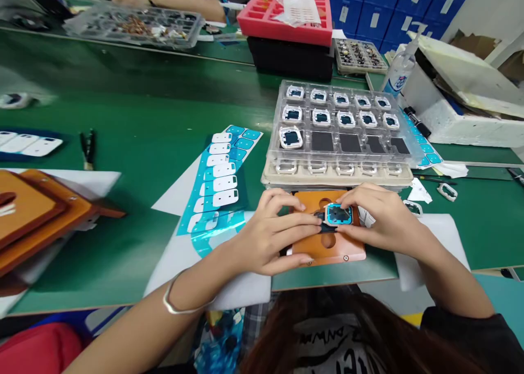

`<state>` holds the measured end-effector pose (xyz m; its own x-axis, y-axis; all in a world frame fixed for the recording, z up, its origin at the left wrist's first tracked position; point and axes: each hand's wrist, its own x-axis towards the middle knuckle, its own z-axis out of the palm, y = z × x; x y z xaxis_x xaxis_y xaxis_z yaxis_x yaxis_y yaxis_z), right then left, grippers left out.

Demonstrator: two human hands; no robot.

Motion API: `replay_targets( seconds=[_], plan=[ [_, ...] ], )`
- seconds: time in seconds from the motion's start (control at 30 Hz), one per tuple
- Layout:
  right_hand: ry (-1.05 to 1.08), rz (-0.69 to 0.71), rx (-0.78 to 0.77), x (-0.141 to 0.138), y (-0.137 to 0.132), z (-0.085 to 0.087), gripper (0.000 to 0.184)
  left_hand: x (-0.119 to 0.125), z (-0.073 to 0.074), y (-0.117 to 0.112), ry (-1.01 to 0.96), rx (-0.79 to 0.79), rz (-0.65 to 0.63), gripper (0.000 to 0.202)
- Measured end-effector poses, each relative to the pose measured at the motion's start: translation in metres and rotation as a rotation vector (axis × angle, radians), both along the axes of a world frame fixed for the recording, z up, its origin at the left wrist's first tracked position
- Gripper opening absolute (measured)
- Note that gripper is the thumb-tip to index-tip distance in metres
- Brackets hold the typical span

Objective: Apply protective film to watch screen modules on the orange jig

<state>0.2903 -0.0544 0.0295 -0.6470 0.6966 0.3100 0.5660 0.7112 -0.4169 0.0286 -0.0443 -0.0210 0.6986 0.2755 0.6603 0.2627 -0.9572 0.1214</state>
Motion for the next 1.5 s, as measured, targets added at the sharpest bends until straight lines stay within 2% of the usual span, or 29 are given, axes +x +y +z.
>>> replay_targets(
  seconds=[0.13,0.23,0.37,0.53,0.67,0.8,0.93,1.27,1.5],
  plan=[
    [0.051,0.018,-0.018,-0.008,-0.002,-0.002,0.017,0.001,-0.001,-0.002,-0.107,-0.007,0.082,0.027],
    [0.085,0.022,0.005,-0.013,-0.005,-0.006,0.019,0.003,-0.001,-0.004,-0.121,-0.008,0.146,0.030],
    [0.125,0.039,0.026,-0.014,-0.006,-0.008,0.026,0.003,-0.002,-0.004,-0.081,0.013,0.159,0.036],
    [0.272,0.026,-0.175,-0.017,-0.007,-0.003,0.027,0.003,0.001,-0.004,-0.149,-0.012,0.115,0.030],
    [0.422,0.045,-0.269,-0.021,-0.013,-0.002,0.030,0.005,0.006,-0.007,-0.248,-0.152,0.039,0.029],
    [0.447,0.069,-0.150,-0.025,-0.018,-0.002,0.027,0.007,0.007,-0.010,-0.354,-0.278,0.015,0.035],
    [0.417,0.105,0.003,-0.028,-0.020,0.002,0.022,0.007,0.006,-0.011,-0.377,-0.347,-0.006,0.039],
    [0.362,0.123,0.182,-0.032,-0.027,0.005,0.022,0.005,0.008,-0.010,-0.284,-0.277,-0.032,0.029],
    [0.321,0.120,0.266,-0.033,-0.029,0.006,0.012,-0.001,0.010,-0.013,-0.221,-0.261,-0.024,0.021]
  ],
)
